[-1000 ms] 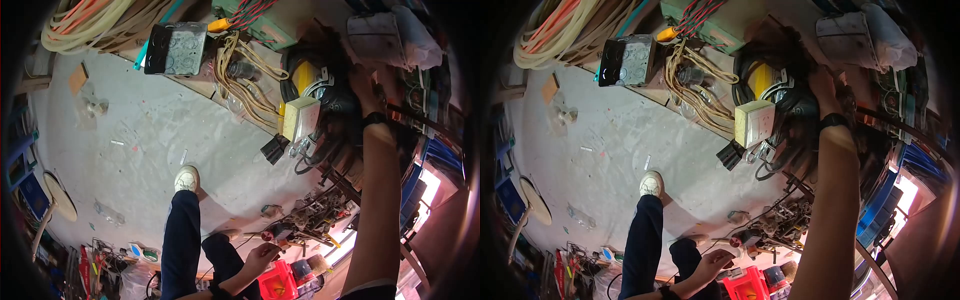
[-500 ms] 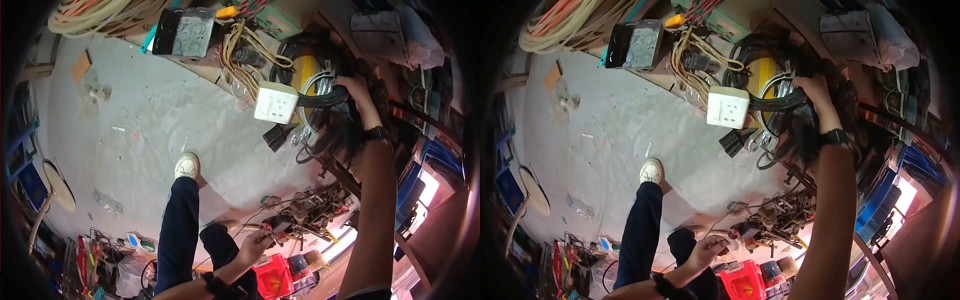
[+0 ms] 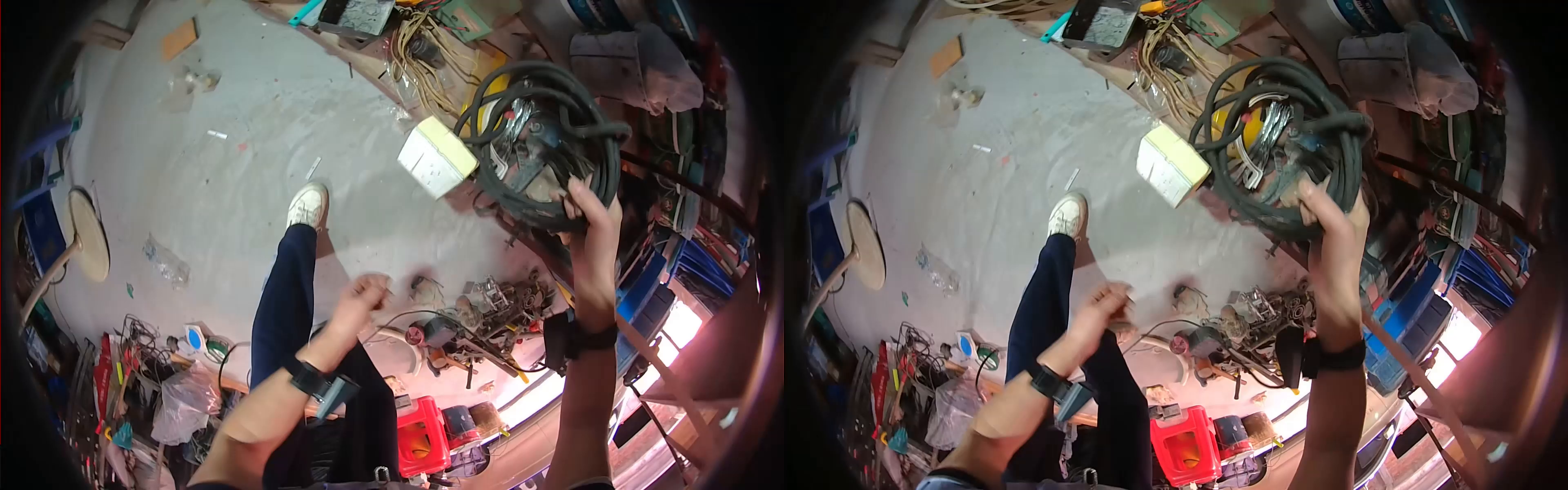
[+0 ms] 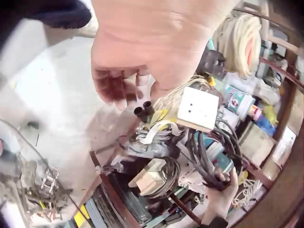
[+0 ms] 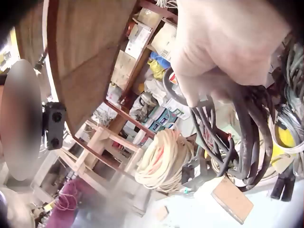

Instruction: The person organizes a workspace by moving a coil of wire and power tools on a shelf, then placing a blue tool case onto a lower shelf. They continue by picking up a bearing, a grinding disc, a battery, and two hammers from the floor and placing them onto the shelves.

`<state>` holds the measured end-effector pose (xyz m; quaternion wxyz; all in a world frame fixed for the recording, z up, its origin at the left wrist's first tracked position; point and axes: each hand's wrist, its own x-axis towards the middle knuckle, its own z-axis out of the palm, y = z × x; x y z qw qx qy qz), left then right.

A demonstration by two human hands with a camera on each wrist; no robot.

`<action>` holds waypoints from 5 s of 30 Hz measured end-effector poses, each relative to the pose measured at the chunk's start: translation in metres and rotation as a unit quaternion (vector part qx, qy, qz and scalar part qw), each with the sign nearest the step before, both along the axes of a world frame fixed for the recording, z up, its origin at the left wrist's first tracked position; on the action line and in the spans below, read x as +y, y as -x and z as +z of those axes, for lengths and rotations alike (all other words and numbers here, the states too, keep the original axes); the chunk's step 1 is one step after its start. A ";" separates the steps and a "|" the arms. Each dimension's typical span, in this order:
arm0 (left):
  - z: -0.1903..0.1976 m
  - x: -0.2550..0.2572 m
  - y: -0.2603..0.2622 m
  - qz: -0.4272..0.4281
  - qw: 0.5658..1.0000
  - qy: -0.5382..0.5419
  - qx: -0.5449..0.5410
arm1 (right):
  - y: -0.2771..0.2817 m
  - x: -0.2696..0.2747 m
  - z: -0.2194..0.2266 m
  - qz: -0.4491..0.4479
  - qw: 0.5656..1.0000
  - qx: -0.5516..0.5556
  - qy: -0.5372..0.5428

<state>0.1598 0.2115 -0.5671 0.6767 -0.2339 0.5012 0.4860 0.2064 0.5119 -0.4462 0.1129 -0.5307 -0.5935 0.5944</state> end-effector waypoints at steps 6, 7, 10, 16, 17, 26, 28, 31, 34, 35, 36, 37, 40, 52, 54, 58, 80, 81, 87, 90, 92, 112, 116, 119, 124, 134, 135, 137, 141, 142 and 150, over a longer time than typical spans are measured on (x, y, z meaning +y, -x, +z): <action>0.092 -0.050 0.075 0.012 0.989 -0.067 0.133 | -0.057 -0.083 0.094 -0.020 0.992 0.082 0.090; 0.112 -0.055 0.083 0.010 0.984 -0.100 0.145 | -0.068 -0.095 0.111 -0.009 0.988 0.110 0.108; 0.187 -0.054 0.089 -0.017 0.960 -0.194 0.200 | -0.095 -0.139 0.173 -0.007 0.979 0.163 0.121; 0.326 -0.049 0.053 -0.137 0.878 -0.369 0.273 | -0.175 -0.224 0.280 0.103 0.962 0.002 -0.253; 0.344 -0.054 0.044 -0.144 0.868 -0.387 0.275 | -0.190 -0.234 0.280 0.129 0.901 -0.045 -0.412; 0.487 -0.095 0.018 -0.069 0.781 -0.532 0.319 | -0.144 -0.287 0.463 0.378 0.662 0.213 -0.611; 0.504 -0.098 0.027 -0.095 0.734 -0.553 0.382 | -0.139 -0.289 0.474 0.340 0.675 0.233 -0.613; 0.526 -0.097 0.046 -0.084 0.708 -0.579 0.396 | -0.124 -0.291 0.483 0.295 0.667 0.252 -0.636; 0.530 -0.100 0.068 -0.071 0.682 -0.608 0.400 | -0.099 -0.289 0.495 0.303 0.683 0.281 -0.602; 0.534 -0.100 0.072 -0.061 0.727 -0.569 0.379 | -0.086 -0.286 0.498 0.299 0.709 0.297 -0.566; 0.535 -0.100 0.082 -0.061 0.738 -0.545 0.393 | -0.069 -0.281 0.504 0.278 0.724 0.306 -0.552; 0.534 -0.099 0.092 -0.060 0.751 -0.518 0.405 | -0.058 -0.275 0.509 0.265 0.769 0.271 -0.515; 0.546 -0.085 0.111 0.095 0.808 -0.456 0.361 | -0.007 -0.253 0.524 0.215 0.890 0.158 -0.370; 0.524 -0.049 0.225 0.315 0.885 -0.254 0.232 | 0.027 -0.186 0.433 0.181 0.968 0.123 -0.126; 0.505 -0.036 0.238 0.329 0.892 -0.234 0.202 | 0.027 -0.178 0.422 0.187 0.973 0.102 -0.089; 0.477 -0.010 0.256 0.348 0.908 -0.198 0.127 | 0.044 -0.150 0.412 0.198 0.976 0.075 -0.050; 0.469 0.006 0.405 0.450 0.872 -0.189 0.026 | 0.247 -0.104 0.441 0.382 0.858 -0.004 -0.342; 0.469 0.001 0.410 0.454 0.872 -0.182 0.030 | 0.259 -0.105 0.435 0.392 0.847 0.000 -0.358; 0.463 -0.037 0.439 0.498 0.857 -0.133 0.028 | 0.307 -0.122 0.412 0.454 0.800 0.006 -0.391; 0.463 -0.047 0.451 0.495 0.857 -0.127 0.062 | 0.321 -0.134 0.410 0.473 0.806 0.019 -0.355; 0.454 -0.047 0.457 0.488 0.858 -0.145 0.071 | 0.332 -0.141 0.406 0.462 0.825 0.041 -0.324; 0.453 0.012 0.464 0.438 0.884 -0.153 0.059 | 0.329 -0.179 0.436 0.315 0.870 0.144 -0.351; 0.435 -0.001 0.432 0.397 0.914 -0.074 0.034 | 0.370 -0.213 0.396 0.500 0.782 0.027 -0.370; 0.435 -0.013 0.413 0.383 0.922 -0.052 -0.019 | 0.378 -0.222 0.355 0.563 0.760 -0.046 -0.323; 0.400 -0.033 0.378 0.421 0.906 -0.026 -0.013 | 0.367 -0.225 0.304 0.600 0.768 -0.140 -0.176; 0.346 -0.021 0.308 0.362 0.931 0.021 0.026 | 0.306 -0.210 0.237 0.678 0.694 -0.199 -0.138; 0.342 -0.015 0.299 0.346 0.937 0.029 0.049 | 0.293 -0.206 0.225 0.676 0.698 -0.190 -0.139; 0.328 -0.006 0.283 0.325 0.944 0.028 0.047 | 0.268 -0.194 0.204 0.677 0.698 -0.197 -0.125; 0.305 0.011 0.245 0.288 0.957 0.002 0.037 | 0.221 -0.166 0.168 0.660 0.681 -0.218 -0.229; 0.293 0.010 0.233 0.275 0.961 0.004 0.031 | 0.211 -0.157 0.158 0.660 0.675 -0.232 -0.235; 0.221 -0.043 0.173 0.319 0.943 0.000 -0.091 | 0.170 -0.087 0.057 0.615 0.620 -0.379 -0.306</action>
